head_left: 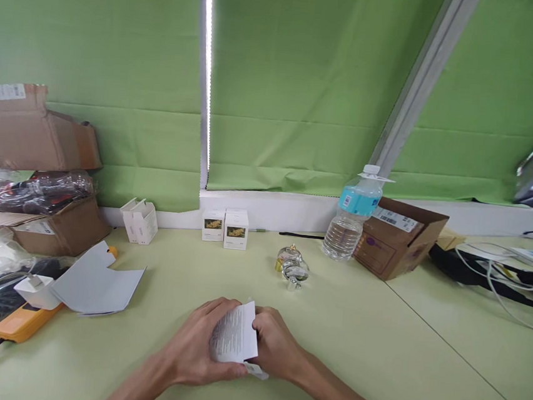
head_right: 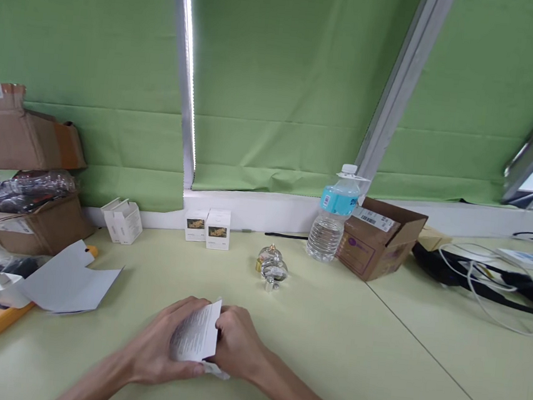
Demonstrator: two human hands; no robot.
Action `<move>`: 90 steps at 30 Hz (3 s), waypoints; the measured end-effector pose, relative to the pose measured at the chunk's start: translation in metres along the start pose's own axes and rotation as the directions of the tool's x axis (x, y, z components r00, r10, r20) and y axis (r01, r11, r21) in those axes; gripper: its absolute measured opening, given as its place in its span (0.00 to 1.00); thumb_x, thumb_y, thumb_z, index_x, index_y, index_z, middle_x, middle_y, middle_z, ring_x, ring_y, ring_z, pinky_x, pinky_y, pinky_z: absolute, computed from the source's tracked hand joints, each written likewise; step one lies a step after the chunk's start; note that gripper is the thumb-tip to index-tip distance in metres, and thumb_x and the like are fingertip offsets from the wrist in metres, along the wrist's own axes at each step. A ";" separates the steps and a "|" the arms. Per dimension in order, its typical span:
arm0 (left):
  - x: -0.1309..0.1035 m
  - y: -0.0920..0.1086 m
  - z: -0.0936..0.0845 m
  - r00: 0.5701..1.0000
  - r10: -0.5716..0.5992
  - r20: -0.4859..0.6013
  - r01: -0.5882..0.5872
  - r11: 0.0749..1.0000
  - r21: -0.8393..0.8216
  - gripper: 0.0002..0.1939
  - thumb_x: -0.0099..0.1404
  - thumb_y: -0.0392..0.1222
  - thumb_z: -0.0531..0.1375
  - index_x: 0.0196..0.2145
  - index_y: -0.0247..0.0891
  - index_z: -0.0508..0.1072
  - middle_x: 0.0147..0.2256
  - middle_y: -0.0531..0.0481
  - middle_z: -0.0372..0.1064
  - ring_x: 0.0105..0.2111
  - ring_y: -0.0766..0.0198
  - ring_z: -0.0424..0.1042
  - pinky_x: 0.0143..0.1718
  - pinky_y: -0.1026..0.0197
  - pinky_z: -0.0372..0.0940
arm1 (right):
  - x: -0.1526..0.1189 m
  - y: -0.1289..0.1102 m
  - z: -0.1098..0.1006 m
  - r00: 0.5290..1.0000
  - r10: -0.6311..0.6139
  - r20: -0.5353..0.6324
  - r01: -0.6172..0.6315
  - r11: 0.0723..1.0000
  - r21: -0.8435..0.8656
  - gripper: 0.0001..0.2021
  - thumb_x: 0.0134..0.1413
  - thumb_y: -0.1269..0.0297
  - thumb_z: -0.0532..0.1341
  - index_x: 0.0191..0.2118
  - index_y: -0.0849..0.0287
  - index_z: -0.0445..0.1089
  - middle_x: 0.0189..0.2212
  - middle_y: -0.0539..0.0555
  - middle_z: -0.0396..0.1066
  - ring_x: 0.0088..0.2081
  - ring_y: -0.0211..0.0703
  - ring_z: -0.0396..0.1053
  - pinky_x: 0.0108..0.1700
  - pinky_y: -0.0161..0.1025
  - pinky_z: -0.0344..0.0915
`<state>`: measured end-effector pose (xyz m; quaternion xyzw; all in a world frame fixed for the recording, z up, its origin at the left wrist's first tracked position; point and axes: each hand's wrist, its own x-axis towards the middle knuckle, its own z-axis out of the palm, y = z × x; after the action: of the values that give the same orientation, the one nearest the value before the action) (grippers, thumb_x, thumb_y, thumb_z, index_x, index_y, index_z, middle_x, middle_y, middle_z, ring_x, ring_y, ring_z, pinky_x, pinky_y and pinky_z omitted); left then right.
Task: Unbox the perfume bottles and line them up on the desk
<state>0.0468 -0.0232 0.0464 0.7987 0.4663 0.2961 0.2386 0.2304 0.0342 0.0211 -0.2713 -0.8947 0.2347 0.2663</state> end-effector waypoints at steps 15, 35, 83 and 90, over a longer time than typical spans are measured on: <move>0.001 -0.006 0.001 0.999 -0.035 -0.018 0.035 0.999 0.015 0.37 0.50 0.61 0.66 0.55 0.50 0.63 0.51 0.48 0.68 0.50 0.51 0.68 0.51 0.53 0.63 | -0.003 -0.009 0.008 0.993 0.059 -0.104 -0.053 0.997 0.055 0.05 0.42 0.75 0.58 0.22 0.59 0.66 0.30 0.52 0.69 0.35 0.42 0.64 0.36 0.35 0.58; 0.003 -0.001 -0.019 0.977 -0.208 -0.040 0.212 0.963 0.168 0.29 0.50 0.50 0.66 0.50 0.47 0.66 0.44 0.50 0.69 0.43 0.54 0.69 0.42 0.57 0.63 | 0.016 -0.008 -0.041 0.984 0.176 0.026 -0.176 0.984 -0.021 0.04 0.45 0.70 0.60 0.23 0.60 0.71 0.25 0.46 0.61 0.25 0.33 0.59 0.27 0.32 0.50; 0.001 0.000 0.048 0.953 0.033 -0.301 0.010 0.990 0.142 0.07 0.63 0.41 0.60 0.40 0.44 0.68 0.41 0.50 0.73 0.46 0.54 0.70 0.54 0.47 0.61 | 0.001 -0.049 -0.054 0.966 0.228 0.126 -0.191 0.949 -0.251 0.04 0.58 0.64 0.55 0.38 0.55 0.64 0.30 0.50 0.71 0.30 0.41 0.67 0.28 0.35 0.49; 0.000 -0.009 0.050 0.938 0.064 -0.341 0.000 0.983 0.186 0.10 0.64 0.44 0.60 0.43 0.46 0.67 0.43 0.52 0.74 0.47 0.55 0.70 0.54 0.45 0.61 | 0.005 -0.053 -0.061 0.981 0.176 0.085 -0.155 0.966 -0.208 0.08 0.60 0.61 0.55 0.43 0.54 0.67 0.34 0.50 0.75 0.35 0.43 0.71 0.33 0.34 0.55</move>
<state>0.0759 -0.0239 0.0050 0.7604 0.5131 0.3912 0.0741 0.2447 0.0150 0.0980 -0.3583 -0.9003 0.1785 0.1708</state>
